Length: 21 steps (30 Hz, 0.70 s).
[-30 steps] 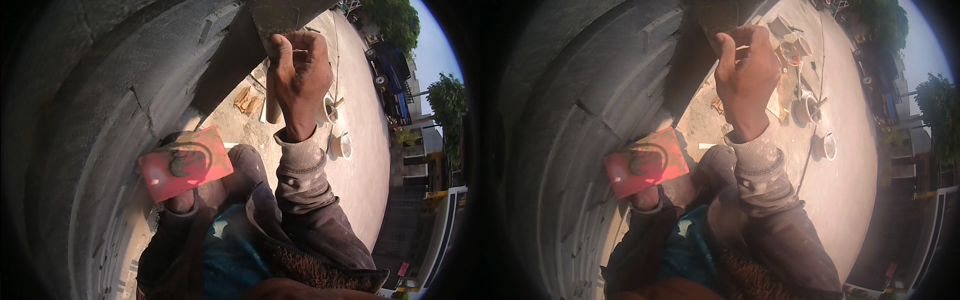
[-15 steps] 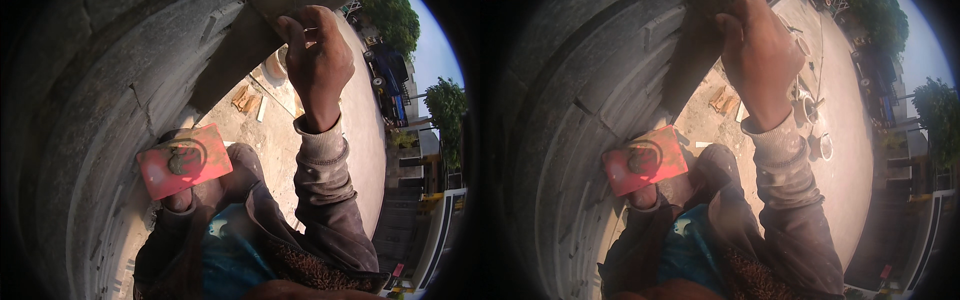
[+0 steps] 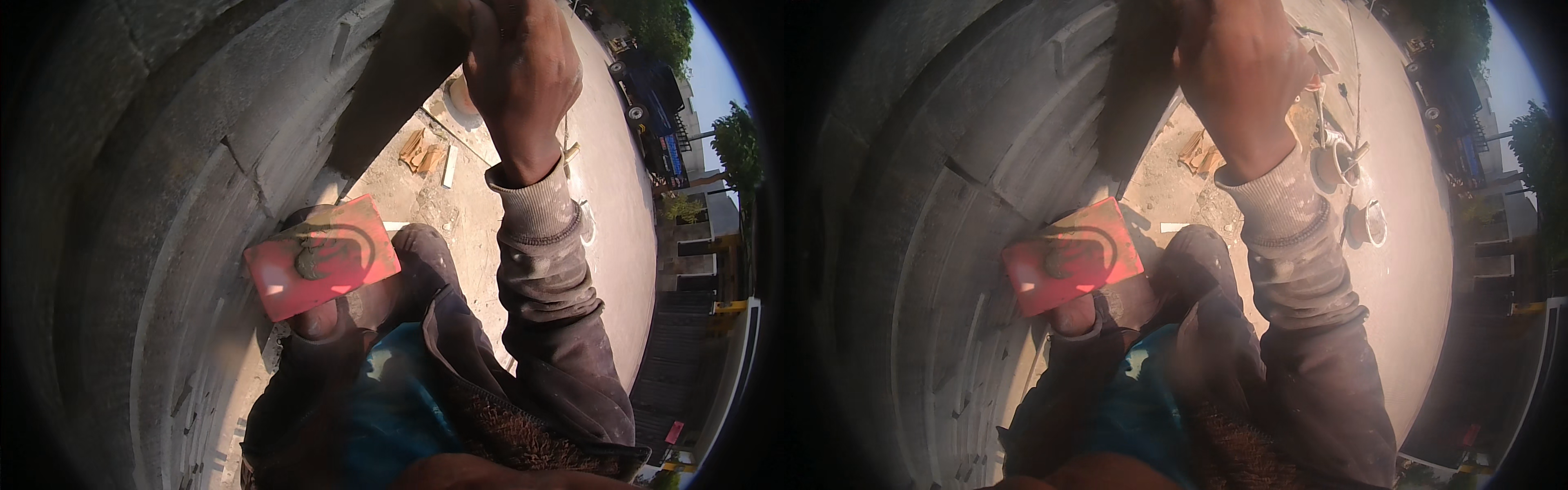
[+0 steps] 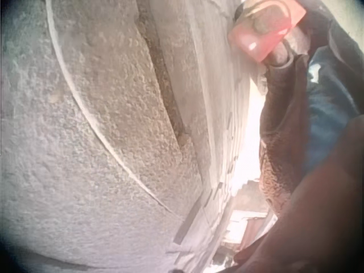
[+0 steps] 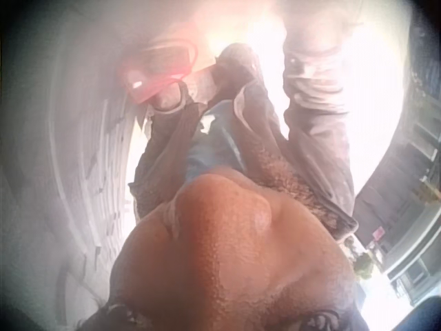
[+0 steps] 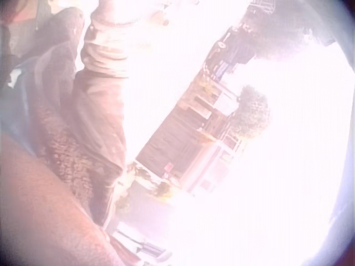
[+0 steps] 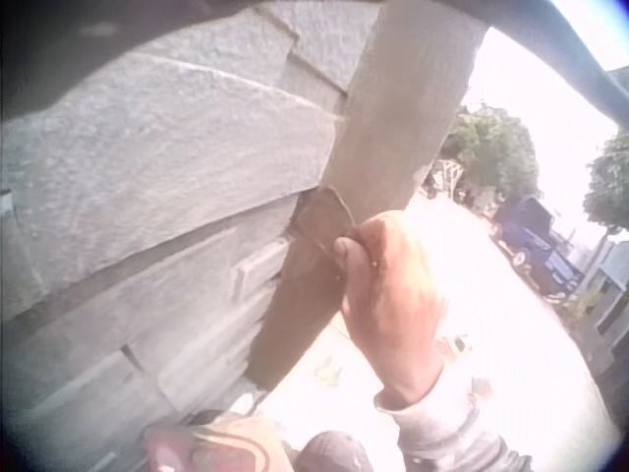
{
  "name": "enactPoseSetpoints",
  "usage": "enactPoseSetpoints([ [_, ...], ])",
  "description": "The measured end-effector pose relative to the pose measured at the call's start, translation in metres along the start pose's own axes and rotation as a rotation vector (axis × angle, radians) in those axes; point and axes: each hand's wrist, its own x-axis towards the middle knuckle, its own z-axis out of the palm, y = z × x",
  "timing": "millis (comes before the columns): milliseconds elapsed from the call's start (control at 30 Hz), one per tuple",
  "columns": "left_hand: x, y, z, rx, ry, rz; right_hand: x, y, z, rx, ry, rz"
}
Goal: The person uses a trowel to scoop mortar from a red hawk and applies it to the joints of a curved stone wall. The person repeatedly smooths the mortar into the gaps between stones, working along the wall surface.
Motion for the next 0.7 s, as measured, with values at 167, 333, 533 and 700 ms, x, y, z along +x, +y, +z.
enactPoseSetpoints([
  [167,-0.001,-0.006,0.001,-0.117,-0.002,-0.021,0.002,0.001,-0.014,-0.056,0.137,-0.019],
  [333,0.009,0.015,0.007,-0.168,-0.054,-0.097,-0.024,-0.006,-0.080,0.512,0.112,0.472],
  [533,0.002,0.013,0.023,-0.045,0.064,-0.240,-0.174,-0.014,-0.098,1.089,-0.502,1.371],
  [700,0.006,0.013,0.016,0.311,0.008,-0.047,-0.141,-0.022,-0.130,1.283,-0.294,1.361],
])
